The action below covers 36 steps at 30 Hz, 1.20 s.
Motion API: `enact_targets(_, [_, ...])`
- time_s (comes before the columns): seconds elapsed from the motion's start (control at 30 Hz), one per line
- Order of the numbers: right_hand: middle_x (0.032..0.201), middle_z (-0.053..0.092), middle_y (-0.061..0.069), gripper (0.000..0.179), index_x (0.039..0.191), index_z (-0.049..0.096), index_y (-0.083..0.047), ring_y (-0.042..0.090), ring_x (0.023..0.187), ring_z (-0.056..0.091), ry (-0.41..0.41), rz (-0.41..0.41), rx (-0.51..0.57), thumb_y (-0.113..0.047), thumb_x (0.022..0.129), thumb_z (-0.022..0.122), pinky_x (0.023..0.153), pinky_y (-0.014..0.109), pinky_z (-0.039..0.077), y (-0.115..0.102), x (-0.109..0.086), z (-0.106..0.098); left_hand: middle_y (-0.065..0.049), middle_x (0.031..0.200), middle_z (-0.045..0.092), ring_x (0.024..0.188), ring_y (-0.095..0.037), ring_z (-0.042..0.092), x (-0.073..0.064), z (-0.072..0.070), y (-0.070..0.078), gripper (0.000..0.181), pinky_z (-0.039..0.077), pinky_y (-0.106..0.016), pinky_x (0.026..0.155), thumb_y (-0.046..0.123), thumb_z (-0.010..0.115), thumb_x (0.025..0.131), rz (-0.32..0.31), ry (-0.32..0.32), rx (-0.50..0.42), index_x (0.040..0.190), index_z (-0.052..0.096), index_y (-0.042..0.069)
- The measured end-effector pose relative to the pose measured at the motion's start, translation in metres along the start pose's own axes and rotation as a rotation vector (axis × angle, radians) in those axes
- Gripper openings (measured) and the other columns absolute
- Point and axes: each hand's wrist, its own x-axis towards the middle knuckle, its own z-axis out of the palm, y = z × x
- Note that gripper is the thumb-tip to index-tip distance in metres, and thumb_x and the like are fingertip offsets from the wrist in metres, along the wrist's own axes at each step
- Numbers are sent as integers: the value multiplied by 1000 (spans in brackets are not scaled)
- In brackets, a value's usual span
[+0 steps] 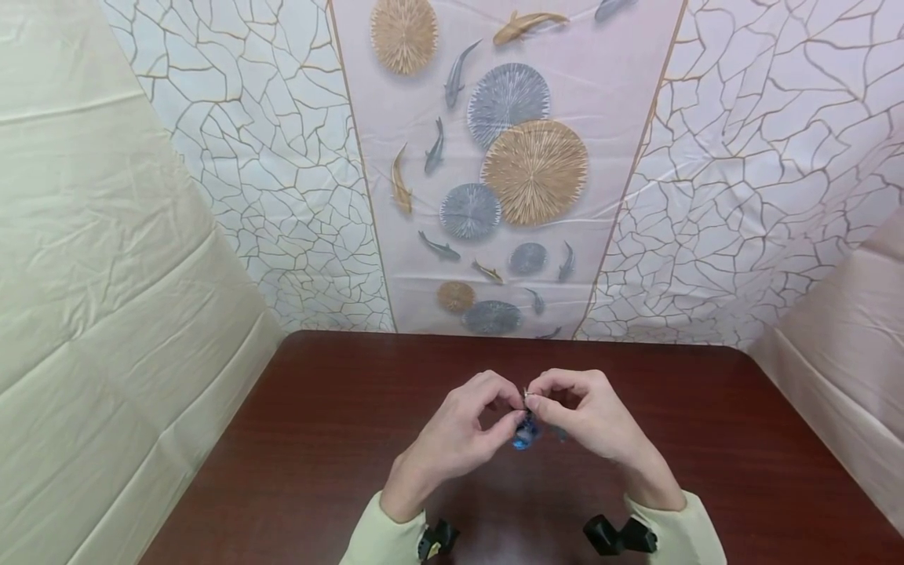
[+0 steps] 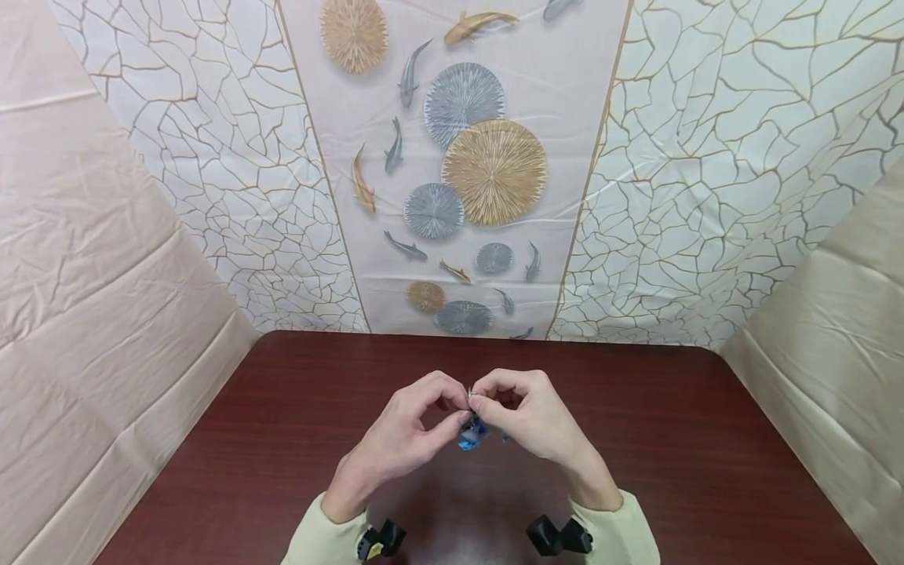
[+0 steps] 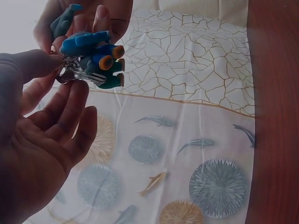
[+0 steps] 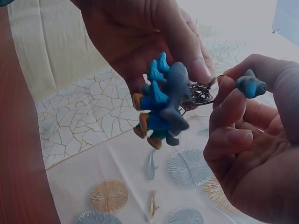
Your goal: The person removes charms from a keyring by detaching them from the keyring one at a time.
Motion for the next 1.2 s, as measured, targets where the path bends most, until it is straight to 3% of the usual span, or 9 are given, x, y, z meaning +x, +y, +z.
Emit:
enact_targets(0.23, [65, 58, -7, 11, 87, 67, -7, 6, 45, 47, 12, 37, 36, 2, 90, 63, 36, 27, 39, 0, -1, 0, 1, 92, 62, 84, -10, 59, 2, 2, 1, 13, 53, -16, 73, 3, 68, 88, 69, 55, 30, 96, 62, 10])
enact_targets(0.47, [63, 58, -5, 11, 88, 67, -7, 9, 43, 49, 0, 57, 68, 2, 91, 62, 35, 31, 39, 1, -1, 0, 2, 98, 65, 96, -10, 59, 3, 2, 0, 13, 49, -17, 88, 6, 71, 86, 125, 97, 151, 96, 64, 11])
enact_targets(0.77, [61, 56, -7, 10, 88, 66, -6, 11, 43, 47, -5, 80, 119, 2, 92, 60, 36, 31, 38, 1, -1, 0, -8, 115, 67, 106, -15, 64, 3, 1, 5, 10, 50, -19, 92, 1, 68, 84, 200, 119, 179, 92, 64, 6])
enact_targets(1.03, [62, 56, 3, 8, 92, 66, -4, 21, 42, 43, -7, 50, 71, 0, 94, 60, 35, 31, 36, -2, -1, -2, -6, 108, 69, 98, -12, 65, 4, 1, 4, 14, 51, -16, 88, 0, 69, 83, 195, 117, 166, 95, 64, 5])
enact_targets(1.2, [63, 57, 1, 9, 93, 68, -8, 11, 44, 44, 8, 46, -8, -3, 94, 61, 36, 28, 37, -6, -4, -3, -4, 106, 69, 95, -11, 65, 2, 2, 3, 16, 53, -16, 83, 0, 70, 83, 158, 123, 113, 96, 63, 7])
